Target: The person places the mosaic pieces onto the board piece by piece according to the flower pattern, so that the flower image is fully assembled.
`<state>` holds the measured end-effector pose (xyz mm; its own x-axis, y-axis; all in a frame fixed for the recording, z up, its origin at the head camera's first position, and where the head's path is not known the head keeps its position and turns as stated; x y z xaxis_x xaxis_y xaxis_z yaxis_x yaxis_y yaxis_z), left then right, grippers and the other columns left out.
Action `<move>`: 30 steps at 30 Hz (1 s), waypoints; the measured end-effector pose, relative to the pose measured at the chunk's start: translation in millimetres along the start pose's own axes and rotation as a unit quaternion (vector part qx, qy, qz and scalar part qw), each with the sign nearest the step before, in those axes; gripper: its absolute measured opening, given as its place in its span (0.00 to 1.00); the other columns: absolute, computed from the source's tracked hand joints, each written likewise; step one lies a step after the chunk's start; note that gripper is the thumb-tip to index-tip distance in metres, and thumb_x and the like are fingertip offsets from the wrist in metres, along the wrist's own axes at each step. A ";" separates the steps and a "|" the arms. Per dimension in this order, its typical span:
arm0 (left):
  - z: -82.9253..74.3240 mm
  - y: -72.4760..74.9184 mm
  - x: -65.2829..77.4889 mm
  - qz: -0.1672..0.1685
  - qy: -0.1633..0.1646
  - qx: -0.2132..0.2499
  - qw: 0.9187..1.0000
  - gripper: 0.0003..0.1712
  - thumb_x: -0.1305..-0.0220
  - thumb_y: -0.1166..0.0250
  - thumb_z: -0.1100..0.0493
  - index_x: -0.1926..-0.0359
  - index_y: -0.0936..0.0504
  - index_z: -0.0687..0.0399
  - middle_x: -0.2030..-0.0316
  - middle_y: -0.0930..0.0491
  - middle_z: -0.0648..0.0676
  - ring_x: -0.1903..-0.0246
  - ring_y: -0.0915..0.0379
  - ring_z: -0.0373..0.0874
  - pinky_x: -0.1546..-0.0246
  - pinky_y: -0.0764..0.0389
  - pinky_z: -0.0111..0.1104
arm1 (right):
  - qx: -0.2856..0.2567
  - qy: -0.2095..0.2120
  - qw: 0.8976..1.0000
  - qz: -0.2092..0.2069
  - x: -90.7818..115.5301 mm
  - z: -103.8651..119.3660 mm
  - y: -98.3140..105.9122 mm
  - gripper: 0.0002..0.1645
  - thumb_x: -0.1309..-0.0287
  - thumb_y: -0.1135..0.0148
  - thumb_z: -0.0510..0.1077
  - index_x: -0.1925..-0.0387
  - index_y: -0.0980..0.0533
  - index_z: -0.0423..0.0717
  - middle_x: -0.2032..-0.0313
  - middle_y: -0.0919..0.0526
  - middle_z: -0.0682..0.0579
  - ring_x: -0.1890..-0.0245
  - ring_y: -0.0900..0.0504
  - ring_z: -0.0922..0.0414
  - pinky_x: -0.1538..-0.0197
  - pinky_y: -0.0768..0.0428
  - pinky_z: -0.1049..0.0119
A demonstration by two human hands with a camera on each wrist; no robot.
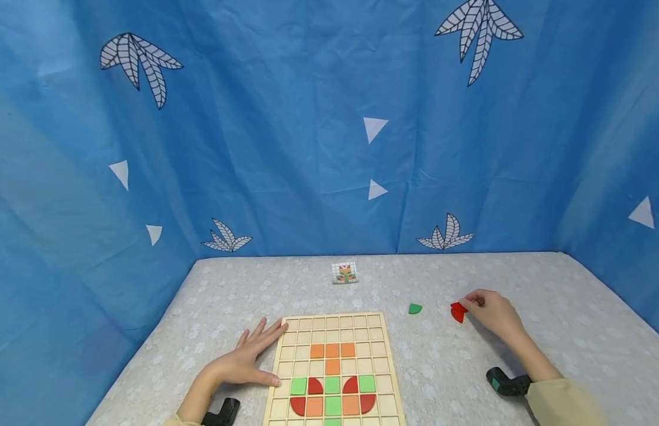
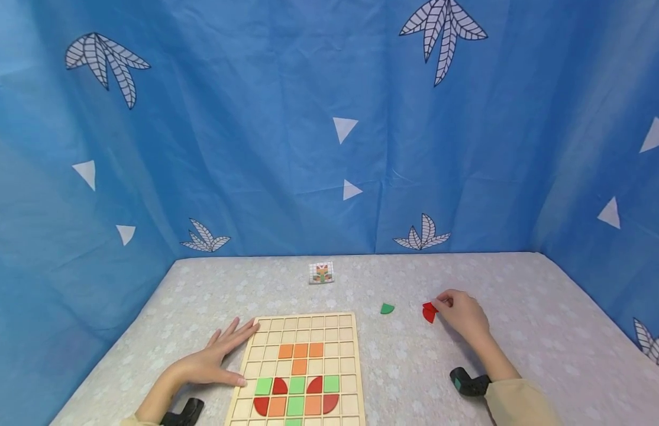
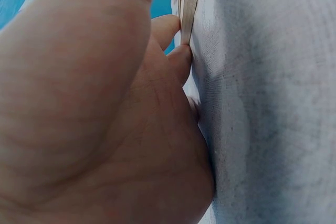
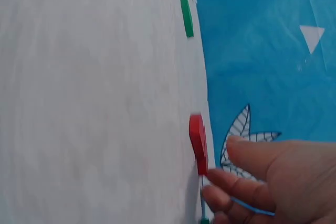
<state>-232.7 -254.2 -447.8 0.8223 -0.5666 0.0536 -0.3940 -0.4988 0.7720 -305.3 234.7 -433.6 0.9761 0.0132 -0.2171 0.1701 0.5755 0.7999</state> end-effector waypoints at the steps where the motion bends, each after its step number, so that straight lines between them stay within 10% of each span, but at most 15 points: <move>1: 0.1 0.4 0.1 0.000 0.002 0.000 1.000 0.57 0.51 0.28 0.44 0.27 0.50 0.56 0.29 0.57 0.61 0.34 0.79 0.66 0.43 0.75 0.64 | 0.002 -0.006 1.000 0.005 0.1 1.0 -1.3 0.16 0.43 0.38 0.44 0.65 0.23 0.30 0.75 0.24 0.48 0.74 0.27 0.51 0.73 0.27 0.57; 11: 0.8 0.6 -0.2 -0.001 0.003 -0.002 1.000 0.58 0.52 0.28 0.44 0.27 0.50 0.55 0.29 0.57 0.60 0.33 0.78 0.66 0.43 0.75 0.64 | 0.009 -0.044 0.999 0.015 -0.3 1.8 -7.2 0.11 0.47 0.34 0.42 0.71 0.22 0.35 0.80 0.28 0.52 0.77 0.31 0.53 0.74 0.33 0.61; 30: 0.7 -1.2 1.0 -0.002 -0.009 0.000 1.000 0.57 0.51 0.28 0.45 0.28 0.49 0.58 0.29 0.57 0.63 0.34 0.78 0.67 0.44 0.74 0.65 | 0.013 0.026 0.999 0.017 3.9 15.1 -14.5 0.10 0.50 0.31 0.44 0.77 0.24 0.46 0.83 0.31 0.56 0.79 0.33 0.56 0.76 0.39 0.63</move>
<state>-231.7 -254.5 -449.1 0.8160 -0.5766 0.0400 -0.3914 -0.5003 0.7724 -301.9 214.1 -437.6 0.9730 0.0760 -0.2178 0.1406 0.5532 0.8211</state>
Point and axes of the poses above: each hand's wrist, its own x-axis away from the middle knuckle, its own y-axis out of the back of the hand, z = x × y, the point moved 5 cm from there along -x, towards the middle knuckle
